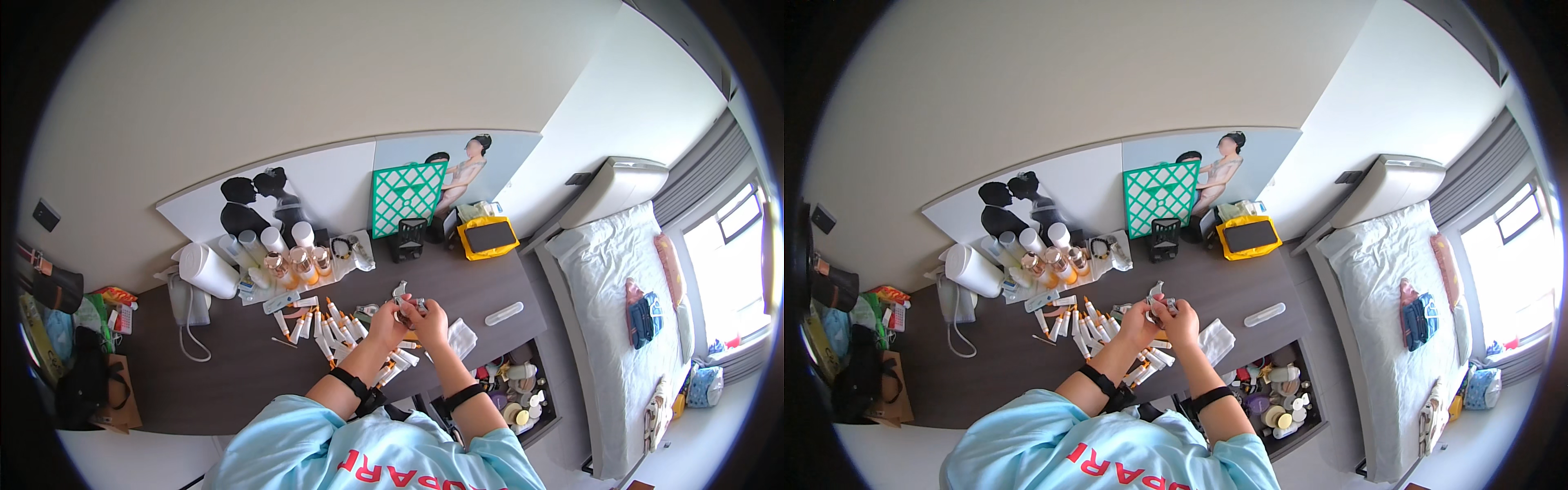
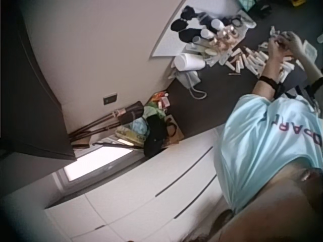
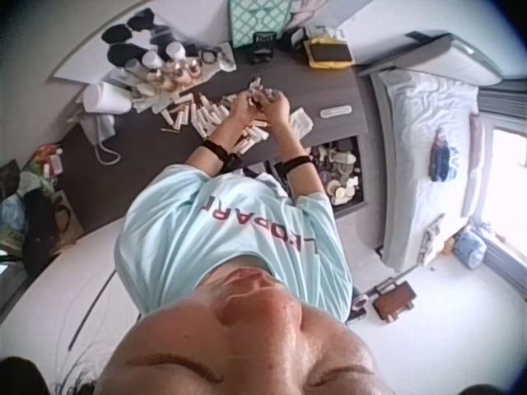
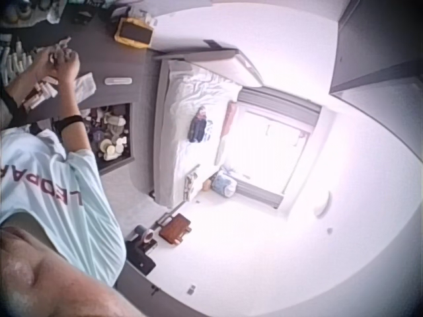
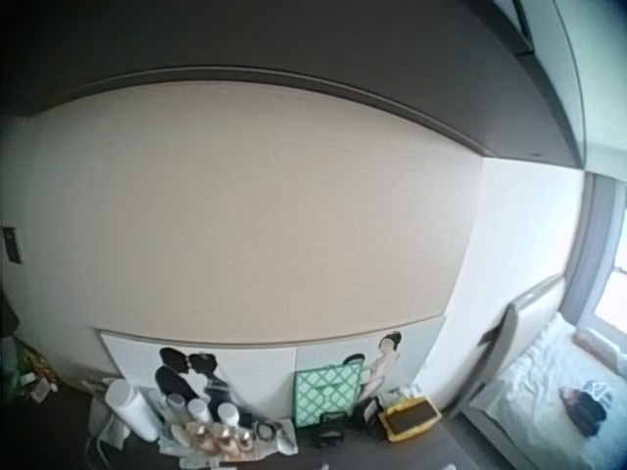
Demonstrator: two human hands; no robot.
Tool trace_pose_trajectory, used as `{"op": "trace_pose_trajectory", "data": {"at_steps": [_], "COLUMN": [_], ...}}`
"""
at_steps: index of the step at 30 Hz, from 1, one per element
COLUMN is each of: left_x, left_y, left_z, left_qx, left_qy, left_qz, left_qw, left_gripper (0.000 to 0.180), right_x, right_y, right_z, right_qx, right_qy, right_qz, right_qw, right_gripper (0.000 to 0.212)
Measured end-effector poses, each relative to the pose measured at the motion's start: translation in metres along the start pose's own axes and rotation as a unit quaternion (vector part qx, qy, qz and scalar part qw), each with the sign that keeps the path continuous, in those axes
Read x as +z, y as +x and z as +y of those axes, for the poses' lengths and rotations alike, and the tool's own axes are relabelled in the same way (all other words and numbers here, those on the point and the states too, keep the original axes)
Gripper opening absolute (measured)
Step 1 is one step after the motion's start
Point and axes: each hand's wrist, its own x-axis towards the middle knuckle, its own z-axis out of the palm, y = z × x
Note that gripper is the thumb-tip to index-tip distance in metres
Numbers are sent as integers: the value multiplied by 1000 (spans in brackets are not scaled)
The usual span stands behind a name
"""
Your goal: Organizing and tidying various skincare tubes, jars, and face masks on a desk and in drawers.
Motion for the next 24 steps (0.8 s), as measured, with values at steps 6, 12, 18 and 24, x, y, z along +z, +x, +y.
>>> {"op": "trace_pose_trajectory", "data": {"at_steps": [6, 12, 18, 24], "left_x": [-6, -15, 4, -8], "left_y": [6, 6, -3, -2], "left_z": [6, 10, -17, 25], "left_qx": [18, -4, 124, 345], "left_qy": [-18, 132, 428, 746], "left_qz": [25, 8, 12, 26], "left_qw": [999, 991, 895, 570], "left_gripper": [17, 22, 38, 26], "right_x": [12, 11, 7, -1], "right_y": [-14, -4, -17, -11], "right_z": [-6, 20, -15, 16], "right_qx": [-124, 129, 239, 306], "right_qy": [-104, 247, 436, 482], "right_qz": [-13, -94, -112, -65], "right_qw": [987, 956, 860, 819], "right_gripper": [39, 26, 37, 34]}}
